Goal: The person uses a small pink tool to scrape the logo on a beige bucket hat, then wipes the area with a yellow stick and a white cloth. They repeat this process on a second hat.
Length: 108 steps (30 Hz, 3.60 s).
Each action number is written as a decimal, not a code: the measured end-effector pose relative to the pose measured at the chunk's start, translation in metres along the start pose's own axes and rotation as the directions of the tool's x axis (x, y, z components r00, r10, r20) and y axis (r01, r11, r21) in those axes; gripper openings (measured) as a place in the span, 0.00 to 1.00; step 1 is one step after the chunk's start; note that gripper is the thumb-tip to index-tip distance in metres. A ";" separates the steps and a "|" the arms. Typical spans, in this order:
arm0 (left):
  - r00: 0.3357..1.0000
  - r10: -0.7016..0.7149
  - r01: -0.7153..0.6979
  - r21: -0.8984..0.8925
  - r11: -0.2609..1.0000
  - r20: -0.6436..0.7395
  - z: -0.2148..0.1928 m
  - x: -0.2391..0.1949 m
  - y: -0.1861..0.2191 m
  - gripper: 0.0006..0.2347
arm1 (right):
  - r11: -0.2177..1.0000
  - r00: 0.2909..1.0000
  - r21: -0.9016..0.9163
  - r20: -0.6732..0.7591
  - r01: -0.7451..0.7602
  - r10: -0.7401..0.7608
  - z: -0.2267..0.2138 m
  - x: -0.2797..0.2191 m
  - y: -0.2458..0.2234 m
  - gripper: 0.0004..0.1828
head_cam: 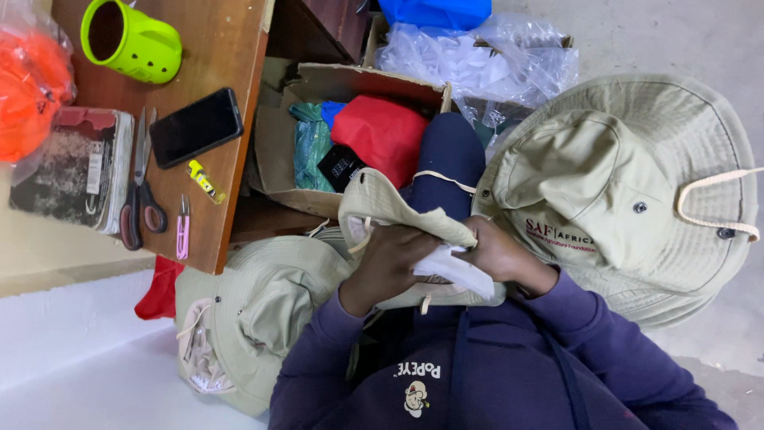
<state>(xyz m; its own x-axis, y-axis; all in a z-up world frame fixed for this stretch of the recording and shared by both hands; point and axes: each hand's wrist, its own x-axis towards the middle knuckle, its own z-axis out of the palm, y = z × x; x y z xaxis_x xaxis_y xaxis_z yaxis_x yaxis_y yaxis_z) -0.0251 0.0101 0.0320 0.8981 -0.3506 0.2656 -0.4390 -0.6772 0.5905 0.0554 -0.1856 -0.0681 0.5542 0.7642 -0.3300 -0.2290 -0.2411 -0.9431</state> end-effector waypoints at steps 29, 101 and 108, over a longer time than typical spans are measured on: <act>0.917 -0.394 0.238 -0.706 0.667 -0.064 0.015 0.022 -0.013 0.21 | 0.889 0.990 0.443 -0.118 0.116 -0.071 -0.004 0.000 -0.039 0.15; 0.795 -0.600 0.497 -0.665 0.557 0.092 -0.004 -0.204 -0.037 0.07 | 0.999 0.983 -0.038 -0.185 -0.019 0.011 -0.009 -0.055 0.017 0.28; 0.909 -0.352 0.404 0.268 0.875 -0.224 0.012 -0.121 -0.035 0.08 | 0.973 0.959 0.171 -0.210 -0.157 0.191 -0.007 -0.051 -0.011 0.31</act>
<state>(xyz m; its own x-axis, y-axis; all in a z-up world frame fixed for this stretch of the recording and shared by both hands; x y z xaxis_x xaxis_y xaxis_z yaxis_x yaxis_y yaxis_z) -0.1185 0.0687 -0.0298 0.9768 0.0643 0.2045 -0.0282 -0.9072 0.4198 0.0355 -0.2255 -0.0410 0.6553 0.5613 -0.5054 -0.4462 -0.2523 -0.8587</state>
